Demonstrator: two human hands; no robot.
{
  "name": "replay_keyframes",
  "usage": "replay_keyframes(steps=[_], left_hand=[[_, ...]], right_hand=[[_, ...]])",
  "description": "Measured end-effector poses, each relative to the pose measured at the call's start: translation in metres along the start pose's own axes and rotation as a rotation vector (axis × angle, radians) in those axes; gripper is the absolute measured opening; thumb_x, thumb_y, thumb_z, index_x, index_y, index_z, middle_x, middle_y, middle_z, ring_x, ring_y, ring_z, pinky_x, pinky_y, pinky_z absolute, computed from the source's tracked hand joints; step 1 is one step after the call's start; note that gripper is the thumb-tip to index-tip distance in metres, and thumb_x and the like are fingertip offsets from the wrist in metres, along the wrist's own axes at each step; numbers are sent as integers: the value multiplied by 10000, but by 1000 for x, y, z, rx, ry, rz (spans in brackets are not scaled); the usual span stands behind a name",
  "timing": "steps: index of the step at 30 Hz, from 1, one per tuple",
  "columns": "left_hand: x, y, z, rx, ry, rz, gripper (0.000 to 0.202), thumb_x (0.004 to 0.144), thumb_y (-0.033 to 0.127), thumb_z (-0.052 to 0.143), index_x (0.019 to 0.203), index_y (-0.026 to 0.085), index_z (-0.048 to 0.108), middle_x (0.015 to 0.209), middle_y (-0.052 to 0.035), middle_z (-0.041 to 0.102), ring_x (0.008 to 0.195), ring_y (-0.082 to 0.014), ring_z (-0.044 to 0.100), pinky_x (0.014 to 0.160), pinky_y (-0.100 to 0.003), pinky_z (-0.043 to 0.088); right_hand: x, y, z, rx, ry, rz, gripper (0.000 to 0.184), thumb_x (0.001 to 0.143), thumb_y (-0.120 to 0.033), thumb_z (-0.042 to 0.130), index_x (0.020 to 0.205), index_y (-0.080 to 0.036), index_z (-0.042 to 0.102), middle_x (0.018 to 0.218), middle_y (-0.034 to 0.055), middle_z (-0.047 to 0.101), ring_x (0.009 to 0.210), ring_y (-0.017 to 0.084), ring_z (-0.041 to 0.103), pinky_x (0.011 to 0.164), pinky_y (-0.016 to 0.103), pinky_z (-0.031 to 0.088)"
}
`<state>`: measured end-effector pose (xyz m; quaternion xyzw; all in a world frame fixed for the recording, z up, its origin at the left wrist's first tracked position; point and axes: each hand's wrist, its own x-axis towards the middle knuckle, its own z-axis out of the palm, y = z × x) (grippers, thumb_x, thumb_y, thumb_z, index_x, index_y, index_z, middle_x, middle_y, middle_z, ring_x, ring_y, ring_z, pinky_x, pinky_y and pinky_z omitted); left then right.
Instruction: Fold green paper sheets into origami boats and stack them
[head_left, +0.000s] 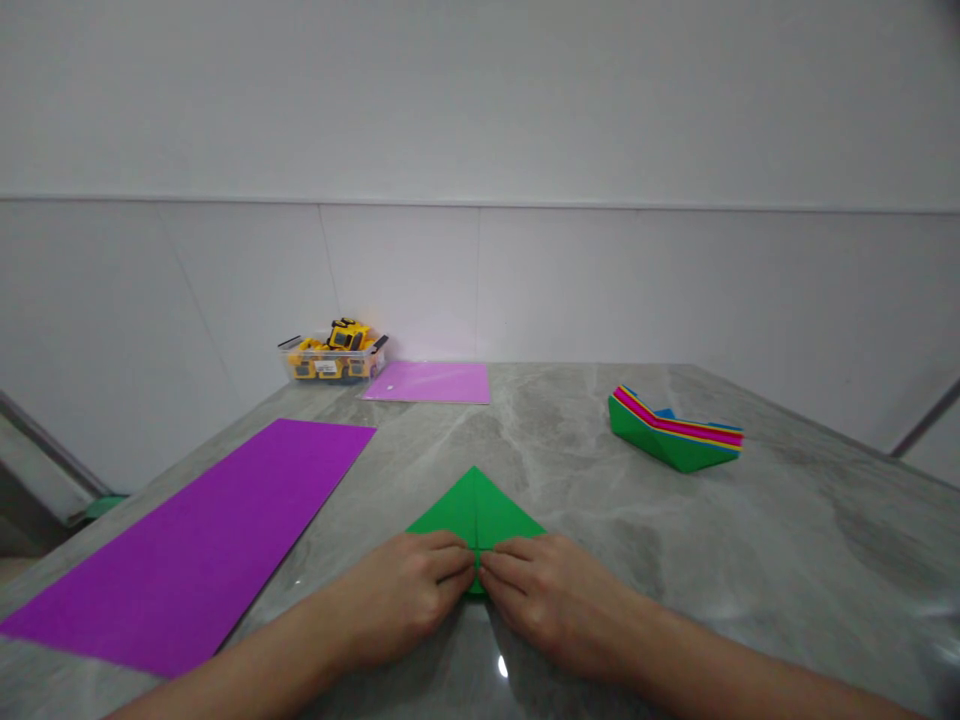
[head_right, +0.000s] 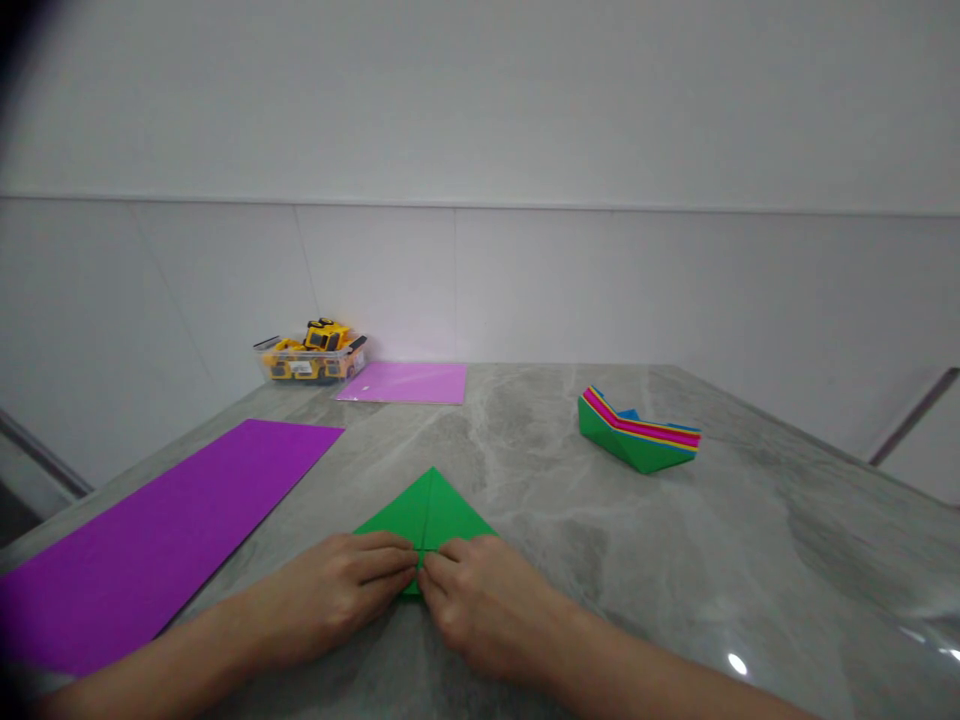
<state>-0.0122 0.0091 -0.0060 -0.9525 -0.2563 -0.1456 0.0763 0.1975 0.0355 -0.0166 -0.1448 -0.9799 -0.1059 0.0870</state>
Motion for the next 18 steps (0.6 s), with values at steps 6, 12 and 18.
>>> replay_keyframes(steps=[6,12,18], left_hand=[[-3,0,6,-29,49,-74,236,976,148,401,931,149,632,910,-78,676,851,-192,644,738,-295,554],[-3,0,6,16,-37,-208,239,859,114,510,1076,106,610,1098,-138,665,1009,-274,624,862,-407,560],[-5,-4,1,-61,-73,-235,294,857,105,495,1126,146,606,1105,-104,684,1040,-251,631,905,-398,543]], right_hand=[[-3,-2,2,79,60,84,162,957,-143,446,972,-133,607,911,65,661,789,192,586,636,305,459],[-3,0,2,170,74,159,157,910,-140,488,982,-142,628,959,80,670,856,199,600,730,310,492],[-2,-1,-1,239,87,236,206,884,-148,512,1060,-141,619,1067,97,658,993,234,576,865,361,488]])
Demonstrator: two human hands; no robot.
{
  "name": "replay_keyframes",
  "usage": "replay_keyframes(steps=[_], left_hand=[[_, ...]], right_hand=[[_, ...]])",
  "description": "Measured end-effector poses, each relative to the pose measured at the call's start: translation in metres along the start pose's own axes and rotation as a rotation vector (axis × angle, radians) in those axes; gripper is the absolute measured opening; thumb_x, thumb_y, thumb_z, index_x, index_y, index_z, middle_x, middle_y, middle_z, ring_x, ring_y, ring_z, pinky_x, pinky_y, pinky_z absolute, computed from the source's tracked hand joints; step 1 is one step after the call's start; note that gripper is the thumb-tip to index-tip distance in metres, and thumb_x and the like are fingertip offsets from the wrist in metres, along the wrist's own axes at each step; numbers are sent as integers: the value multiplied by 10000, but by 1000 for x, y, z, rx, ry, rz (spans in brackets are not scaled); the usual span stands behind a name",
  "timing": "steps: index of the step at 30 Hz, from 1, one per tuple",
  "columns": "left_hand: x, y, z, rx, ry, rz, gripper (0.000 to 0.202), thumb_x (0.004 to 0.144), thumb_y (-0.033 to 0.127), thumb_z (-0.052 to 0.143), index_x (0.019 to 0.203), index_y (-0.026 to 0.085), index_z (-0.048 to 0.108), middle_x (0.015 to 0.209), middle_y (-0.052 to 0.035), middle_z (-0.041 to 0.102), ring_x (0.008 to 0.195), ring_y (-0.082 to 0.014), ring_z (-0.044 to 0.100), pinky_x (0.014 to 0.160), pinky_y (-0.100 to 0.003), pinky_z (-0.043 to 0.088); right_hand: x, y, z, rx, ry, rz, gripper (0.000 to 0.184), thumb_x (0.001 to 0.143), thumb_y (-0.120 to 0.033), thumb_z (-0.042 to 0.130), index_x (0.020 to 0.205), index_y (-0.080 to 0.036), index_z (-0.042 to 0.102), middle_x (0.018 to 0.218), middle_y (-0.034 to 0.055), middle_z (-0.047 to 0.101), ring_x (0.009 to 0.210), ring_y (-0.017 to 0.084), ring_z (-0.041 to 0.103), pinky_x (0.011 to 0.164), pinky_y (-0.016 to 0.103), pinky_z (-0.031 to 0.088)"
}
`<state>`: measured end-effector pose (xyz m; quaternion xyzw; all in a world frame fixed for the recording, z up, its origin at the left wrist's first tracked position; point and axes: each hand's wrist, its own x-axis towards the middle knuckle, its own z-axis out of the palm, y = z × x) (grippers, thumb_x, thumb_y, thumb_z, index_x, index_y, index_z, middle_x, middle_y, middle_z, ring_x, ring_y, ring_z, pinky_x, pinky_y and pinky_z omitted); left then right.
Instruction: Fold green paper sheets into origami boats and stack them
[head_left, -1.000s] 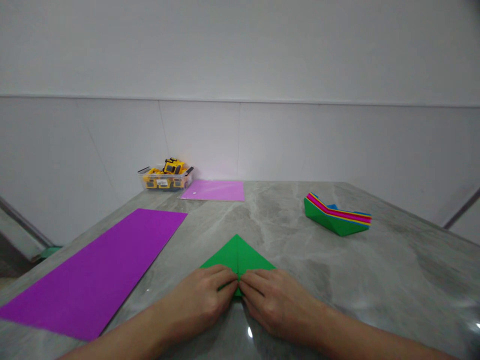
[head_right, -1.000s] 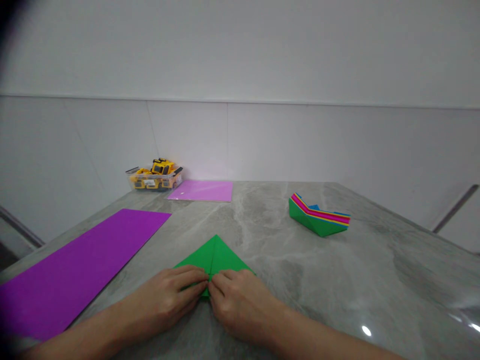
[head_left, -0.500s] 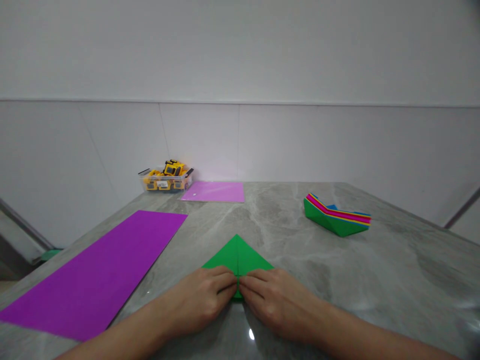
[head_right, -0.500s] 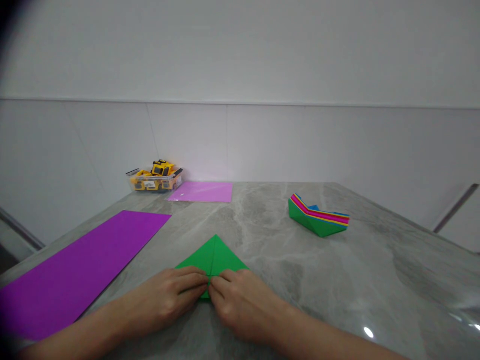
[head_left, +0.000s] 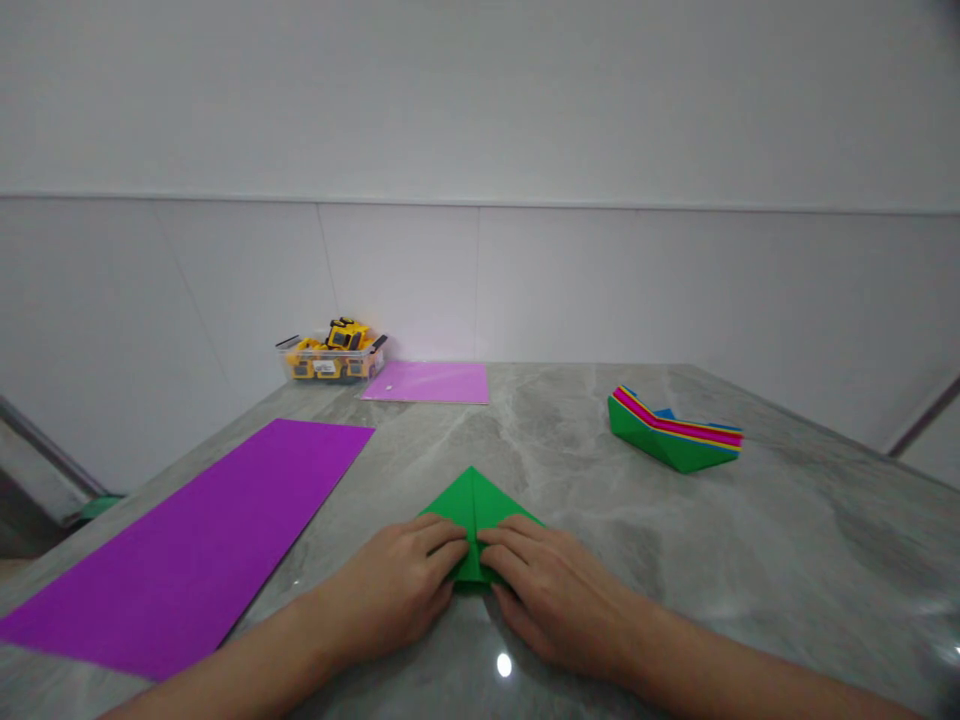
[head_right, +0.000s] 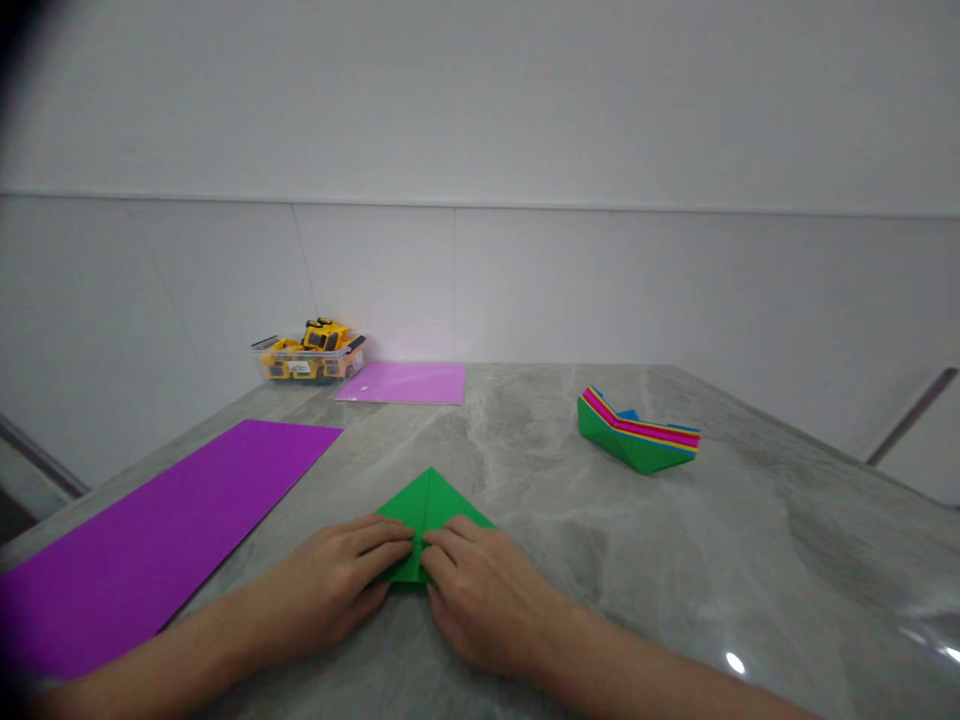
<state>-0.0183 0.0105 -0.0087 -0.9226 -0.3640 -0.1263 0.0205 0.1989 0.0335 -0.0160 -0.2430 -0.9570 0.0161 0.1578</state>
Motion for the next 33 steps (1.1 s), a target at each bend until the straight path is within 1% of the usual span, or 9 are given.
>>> replay_keyframes(steps=[7,13,16,19,22,25,27,30,33], left_hand=[[2,-5,3,-27,45,36,281,919,101,414,1104,182,610,1018,-70,711,920,-202,671,828,-335,548],[-4,-10,1,15,25,-127,208,857,114,519,1013,189,634,917,-53,691,831,-212,647,732,-316,521],[-6,-15,-5,48,-12,-96,110,874,156,552,871,198,654,818,-35,691,752,-199,637,677,-298,489],[-5,-14,-7,22,19,-58,207,922,177,494,796,194,657,700,-22,670,646,-169,619,612,-274,456],[-3,-2,-8,-45,45,-77,257,934,180,452,801,190,672,681,-29,671,626,-165,621,594,-271,453],[-4,9,-13,-154,33,-97,204,926,239,493,910,193,692,775,-44,706,719,-185,648,666,-291,490],[-5,10,-19,-238,21,-36,219,939,286,491,966,191,686,832,-51,715,794,-200,654,745,-323,507],[-5,-1,-23,-261,67,139,264,964,253,438,1054,176,674,911,-71,723,886,-216,647,866,-377,498],[-5,-20,-20,-138,79,169,287,930,249,506,1172,197,653,1239,-110,640,1203,-281,533,1039,-457,402]], right_hand=[[4,0,-5,21,-118,1,265,916,-98,421,1127,-148,573,1040,82,665,972,217,580,877,342,473],[2,3,-5,25,-126,52,327,855,-57,458,1148,-138,580,1017,88,675,938,222,597,834,336,480],[3,5,-2,3,-107,58,334,825,-35,475,1122,-128,595,1004,93,677,922,228,599,821,349,484],[4,9,0,-43,-32,64,289,857,-34,465,1086,-129,613,965,91,679,934,228,587,884,388,456],[4,15,3,-93,73,99,250,870,-46,497,1050,-146,638,970,84,676,1020,245,548,1009,466,357],[3,23,8,-95,115,84,288,879,-79,531,1117,-196,646,1040,74,666,1052,243,526,1039,501,306],[3,30,12,-56,105,19,303,878,-93,547,1125,-230,659,1045,60,668,1012,227,539,1012,491,332],[4,41,17,29,178,-51,297,860,-73,552,1071,-227,696,997,51,685,969,220,535,933,435,401],[5,48,19,195,238,-127,357,822,1,499,996,-213,726,992,60,676,990,208,534,904,381,437]])
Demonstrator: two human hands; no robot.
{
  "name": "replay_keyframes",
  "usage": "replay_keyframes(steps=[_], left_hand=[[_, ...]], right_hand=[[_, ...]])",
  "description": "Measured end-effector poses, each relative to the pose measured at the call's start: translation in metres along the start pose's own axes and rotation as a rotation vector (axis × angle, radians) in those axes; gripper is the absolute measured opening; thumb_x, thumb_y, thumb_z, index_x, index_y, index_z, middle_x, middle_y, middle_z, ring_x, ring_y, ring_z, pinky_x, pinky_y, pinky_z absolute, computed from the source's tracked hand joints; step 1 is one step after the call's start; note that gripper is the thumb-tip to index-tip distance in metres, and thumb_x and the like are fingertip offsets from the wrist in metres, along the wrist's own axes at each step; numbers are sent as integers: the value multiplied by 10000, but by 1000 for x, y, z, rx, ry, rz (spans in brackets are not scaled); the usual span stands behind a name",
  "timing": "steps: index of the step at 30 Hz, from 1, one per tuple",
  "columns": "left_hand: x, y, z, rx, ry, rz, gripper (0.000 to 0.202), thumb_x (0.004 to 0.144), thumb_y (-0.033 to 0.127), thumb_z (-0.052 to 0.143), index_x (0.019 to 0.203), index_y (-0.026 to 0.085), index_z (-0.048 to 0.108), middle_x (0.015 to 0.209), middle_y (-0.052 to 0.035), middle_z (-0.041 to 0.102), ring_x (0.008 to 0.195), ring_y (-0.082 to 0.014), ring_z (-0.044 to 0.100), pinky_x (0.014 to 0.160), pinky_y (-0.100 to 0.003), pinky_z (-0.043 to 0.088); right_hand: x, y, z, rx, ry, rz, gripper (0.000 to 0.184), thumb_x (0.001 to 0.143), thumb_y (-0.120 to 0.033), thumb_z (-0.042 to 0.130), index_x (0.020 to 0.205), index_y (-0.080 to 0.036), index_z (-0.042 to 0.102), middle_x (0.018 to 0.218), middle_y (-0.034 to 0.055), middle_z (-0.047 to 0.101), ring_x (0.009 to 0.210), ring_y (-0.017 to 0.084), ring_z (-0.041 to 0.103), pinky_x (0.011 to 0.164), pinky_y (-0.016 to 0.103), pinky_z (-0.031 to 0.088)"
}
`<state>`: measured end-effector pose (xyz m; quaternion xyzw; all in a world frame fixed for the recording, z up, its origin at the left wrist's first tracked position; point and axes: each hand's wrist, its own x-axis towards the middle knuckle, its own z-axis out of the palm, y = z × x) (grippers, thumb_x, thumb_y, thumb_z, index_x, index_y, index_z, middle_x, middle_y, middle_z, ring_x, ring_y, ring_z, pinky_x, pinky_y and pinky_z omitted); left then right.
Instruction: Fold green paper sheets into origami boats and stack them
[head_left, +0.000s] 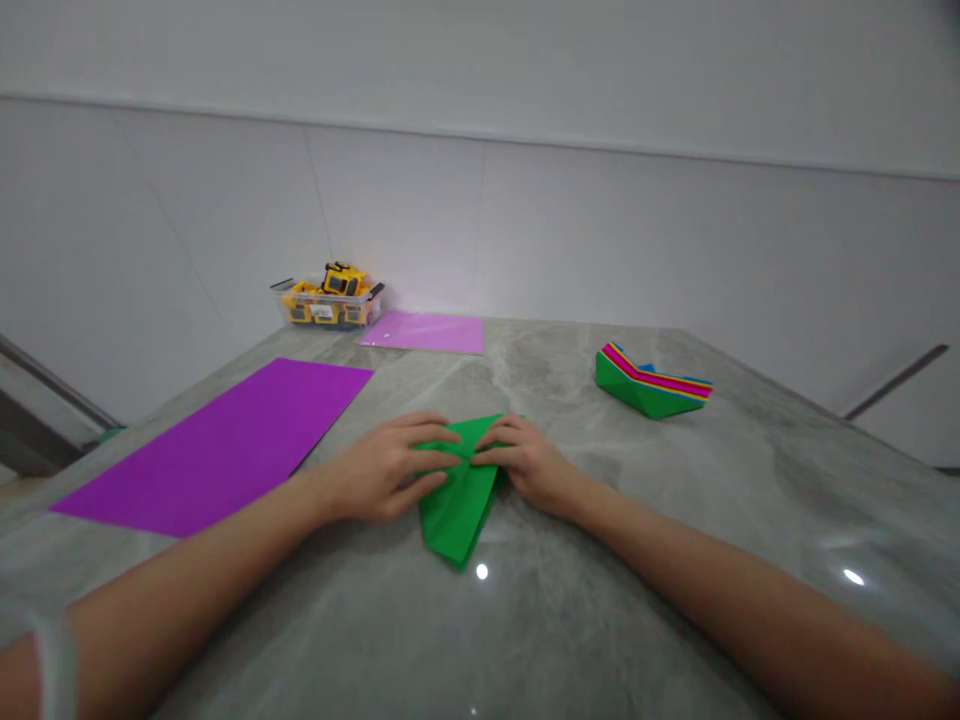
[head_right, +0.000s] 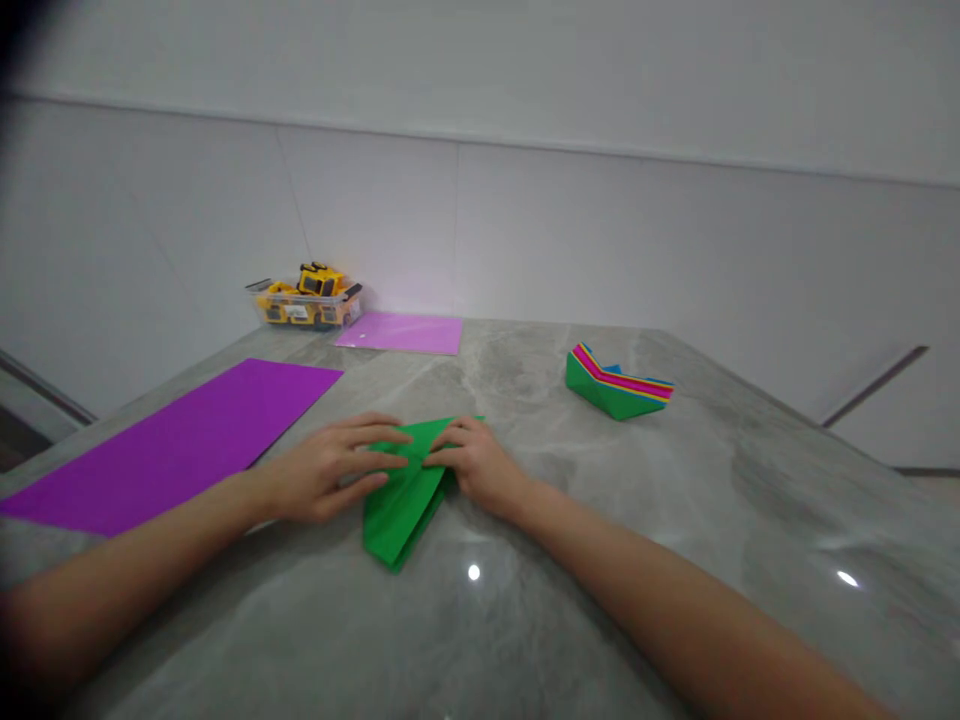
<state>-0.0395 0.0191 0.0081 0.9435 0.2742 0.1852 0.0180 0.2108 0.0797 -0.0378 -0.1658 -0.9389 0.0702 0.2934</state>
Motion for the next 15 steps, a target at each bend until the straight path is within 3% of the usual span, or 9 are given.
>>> replay_keyframes(steps=[2,5,8,10,12,15], left_hand=[[-1,-9,3,29,-77,10,328,918,290,537,1227,244,637,1390,-101,538,1290,-311,465,1067,-481,373],[2,-9,4,35,-171,-4,401,953,334,487,1331,224,562,1377,-137,540,1232,-297,518,1032,-453,410],[8,2,3,118,-195,-28,401,966,374,453,1308,215,589,1278,-163,580,1145,-305,552,986,-465,432],[12,13,4,140,-206,-46,396,967,381,449,1285,209,611,1172,-160,602,1076,-292,573,946,-446,456],[14,22,8,126,-206,-88,389,963,375,462,1270,197,622,1070,-143,605,988,-266,593,896,-410,482],[15,31,17,39,-184,-168,329,968,321,472,1198,179,658,1003,-111,610,876,-210,612,828,-336,501]], right_hand=[[0,2,-1,38,63,67,326,831,-29,495,952,-214,734,1069,87,630,1025,215,530,926,395,432],[2,-1,-3,60,159,400,372,768,-73,580,1110,-193,664,1133,108,582,1092,245,505,984,431,392],[6,-4,-3,160,146,659,463,794,-135,570,1255,-153,530,966,75,641,865,197,590,833,355,473],[9,-4,-4,222,91,722,390,869,-169,471,1254,-130,518,799,39,655,679,162,591,677,294,485],[12,-2,-6,279,30,768,367,919,-210,403,1246,-107,534,741,37,657,628,156,592,601,268,469],[17,-3,-13,344,-99,755,519,832,-259,605,1315,-94,512,788,37,679,673,164,615,607,259,461]])
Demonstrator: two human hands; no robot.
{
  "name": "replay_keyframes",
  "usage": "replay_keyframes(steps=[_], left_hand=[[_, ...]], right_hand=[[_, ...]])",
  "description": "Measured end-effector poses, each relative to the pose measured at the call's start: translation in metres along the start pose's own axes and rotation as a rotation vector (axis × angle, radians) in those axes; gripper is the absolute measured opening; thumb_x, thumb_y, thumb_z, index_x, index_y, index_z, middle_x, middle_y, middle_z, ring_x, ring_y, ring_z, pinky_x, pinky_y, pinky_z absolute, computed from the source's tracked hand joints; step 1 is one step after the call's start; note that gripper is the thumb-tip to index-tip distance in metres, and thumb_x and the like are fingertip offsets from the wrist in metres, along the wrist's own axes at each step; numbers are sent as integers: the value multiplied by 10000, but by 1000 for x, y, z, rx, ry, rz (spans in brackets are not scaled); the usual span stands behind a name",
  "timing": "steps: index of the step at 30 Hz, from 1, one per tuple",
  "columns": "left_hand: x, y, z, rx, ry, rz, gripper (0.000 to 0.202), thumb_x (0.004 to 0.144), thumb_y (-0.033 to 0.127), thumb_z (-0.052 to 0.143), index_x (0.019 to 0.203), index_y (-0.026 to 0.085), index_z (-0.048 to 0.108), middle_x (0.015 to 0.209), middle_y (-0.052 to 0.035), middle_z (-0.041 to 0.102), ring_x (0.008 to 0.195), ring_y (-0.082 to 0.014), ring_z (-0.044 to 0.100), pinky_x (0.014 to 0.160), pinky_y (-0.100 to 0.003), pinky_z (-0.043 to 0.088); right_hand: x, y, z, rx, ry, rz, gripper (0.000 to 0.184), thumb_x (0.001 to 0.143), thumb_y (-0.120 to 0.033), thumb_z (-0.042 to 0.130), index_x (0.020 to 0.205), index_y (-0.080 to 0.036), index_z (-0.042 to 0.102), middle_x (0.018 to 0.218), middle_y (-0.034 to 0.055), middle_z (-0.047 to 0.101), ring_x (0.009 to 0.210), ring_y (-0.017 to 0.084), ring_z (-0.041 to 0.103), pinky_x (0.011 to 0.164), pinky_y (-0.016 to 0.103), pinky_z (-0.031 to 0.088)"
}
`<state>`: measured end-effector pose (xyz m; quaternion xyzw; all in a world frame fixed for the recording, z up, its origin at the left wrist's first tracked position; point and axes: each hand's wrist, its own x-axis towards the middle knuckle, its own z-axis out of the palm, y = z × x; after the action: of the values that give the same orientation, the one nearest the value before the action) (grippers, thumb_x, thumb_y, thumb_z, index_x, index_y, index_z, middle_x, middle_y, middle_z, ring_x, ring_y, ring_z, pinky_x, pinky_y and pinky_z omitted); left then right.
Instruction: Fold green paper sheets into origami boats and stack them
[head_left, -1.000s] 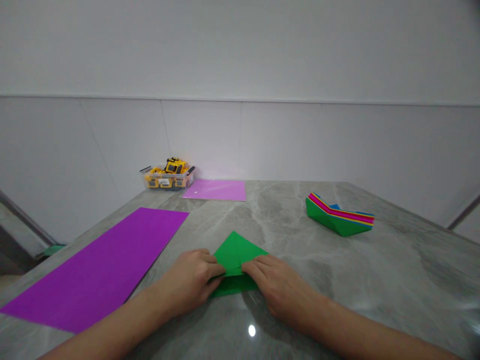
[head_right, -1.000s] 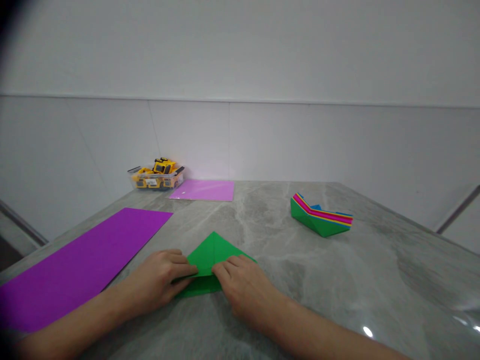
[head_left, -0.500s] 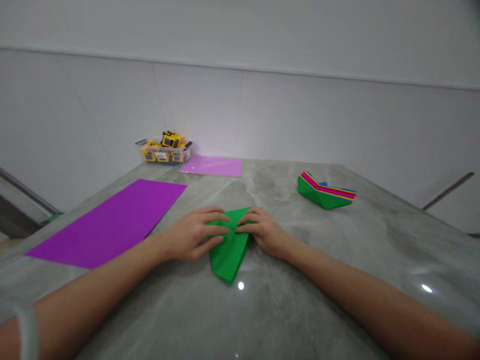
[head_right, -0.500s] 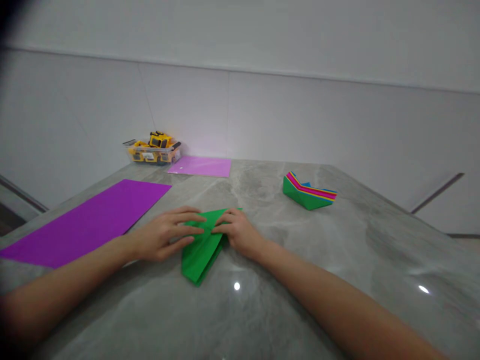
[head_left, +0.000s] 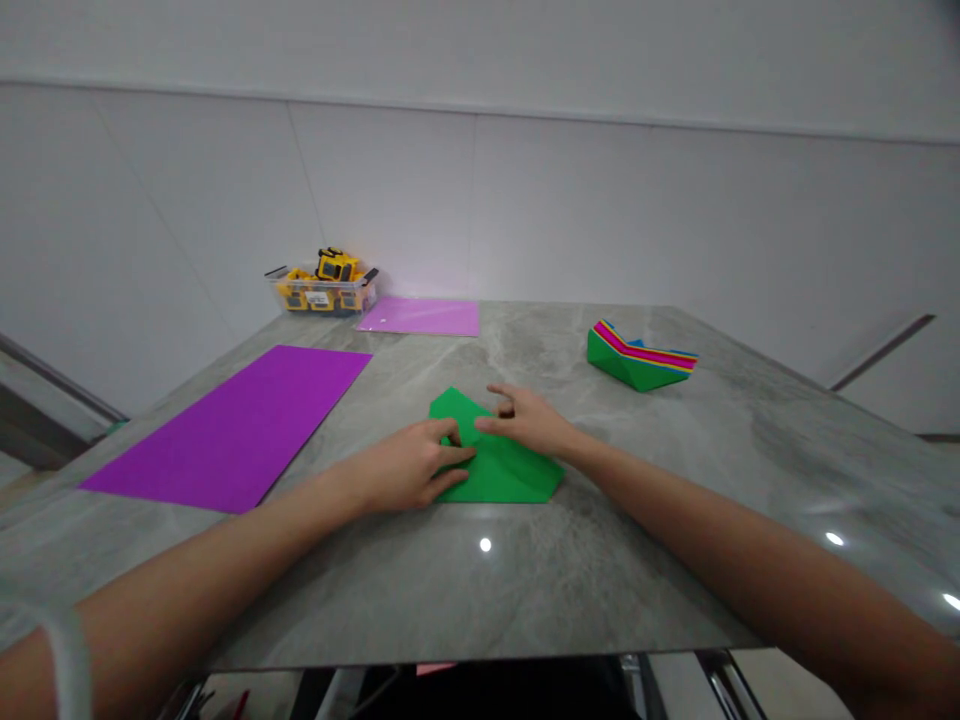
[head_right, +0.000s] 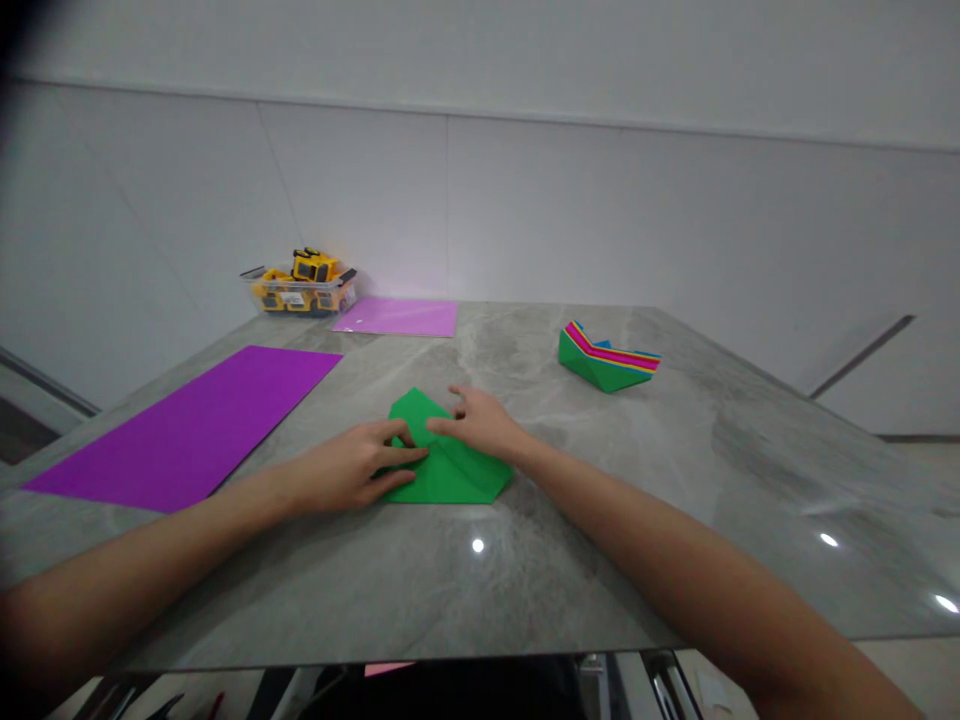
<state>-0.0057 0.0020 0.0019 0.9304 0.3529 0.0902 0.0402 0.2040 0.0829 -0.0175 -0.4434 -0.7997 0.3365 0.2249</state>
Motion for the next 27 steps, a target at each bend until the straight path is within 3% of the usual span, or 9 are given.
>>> replay_keyframes(steps=[3,5,7,10,13,16,19,24,27], left_hand=[[3,1,4,-50,84,-72,272,930,318,561,1136,172,659,1078,-98,623,992,-224,590,900,-339,469],[4,-2,4,-18,151,-127,429,845,388,676,1207,171,599,1229,-120,579,1152,-280,512,991,-403,408],[6,-6,4,-9,148,-172,631,766,463,741,1288,180,524,1301,-131,539,1206,-306,469,1015,-447,370],[9,-10,5,-32,66,-241,699,700,559,759,1252,186,548,1155,-108,601,1111,-302,523,947,-446,394],[11,-12,8,-28,34,-302,703,647,621,763,1190,203,605,1053,-88,608,1059,-305,540,914,-444,388],[11,-12,9,-45,46,-351,667,645,617,765,1150,209,612,1067,-81,617,1061,-303,554,910,-444,367],[11,-13,6,-60,23,-379,589,674,594,757,1075,191,602,1039,-68,661,1009,-289,599,888,-436,362],[15,-11,-5,93,-73,-393,443,717,564,740,890,174,618,816,-58,712,842,-296,659,864,-446,364],[16,-10,-11,99,-96,-381,360,723,497,759,825,180,623,787,-66,712,808,-295,669,777,-383,408]], right_hand=[[-3,-10,-5,-38,-178,-80,615,670,-167,749,1263,-140,588,848,20,700,743,173,630,677,263,459],[-5,-17,-6,-86,-274,-156,557,675,-139,739,1219,-160,624,892,22,710,781,180,634,703,268,455],[-6,-24,-7,-153,-325,-209,528,693,-135,731,1210,-154,628,922,34,716,798,185,634,704,266,448],[-3,-33,-11,-292,-344,-239,445,743,-162,705,1181,-115,645,957,74,719,811,190,632,699,258,433],[0,-37,-19,-373,-399,-238,394,809,-292,666,1153,-102,663,932,94,721,784,193,633,663,253,420],[-2,-36,-24,-445,-469,-195,523,700,-398,767,1133,-126,661,946,90,717,792,208,636,620,243,405],[-7,-34,-20,-518,-395,-144,498,657,-369,800,1078,-138,671,963,90,720,832,225,646,625,247,401],[-11,-43,-7,-570,-339,-102,357,685,-359,787,968,-154,713,920,75,740,831,221,670,623,243,410],[-13,-51,-2,-614,-330,-94,263,704,-346,777,882,-156,737,852,87,745,810,241,680,612,255,417]])
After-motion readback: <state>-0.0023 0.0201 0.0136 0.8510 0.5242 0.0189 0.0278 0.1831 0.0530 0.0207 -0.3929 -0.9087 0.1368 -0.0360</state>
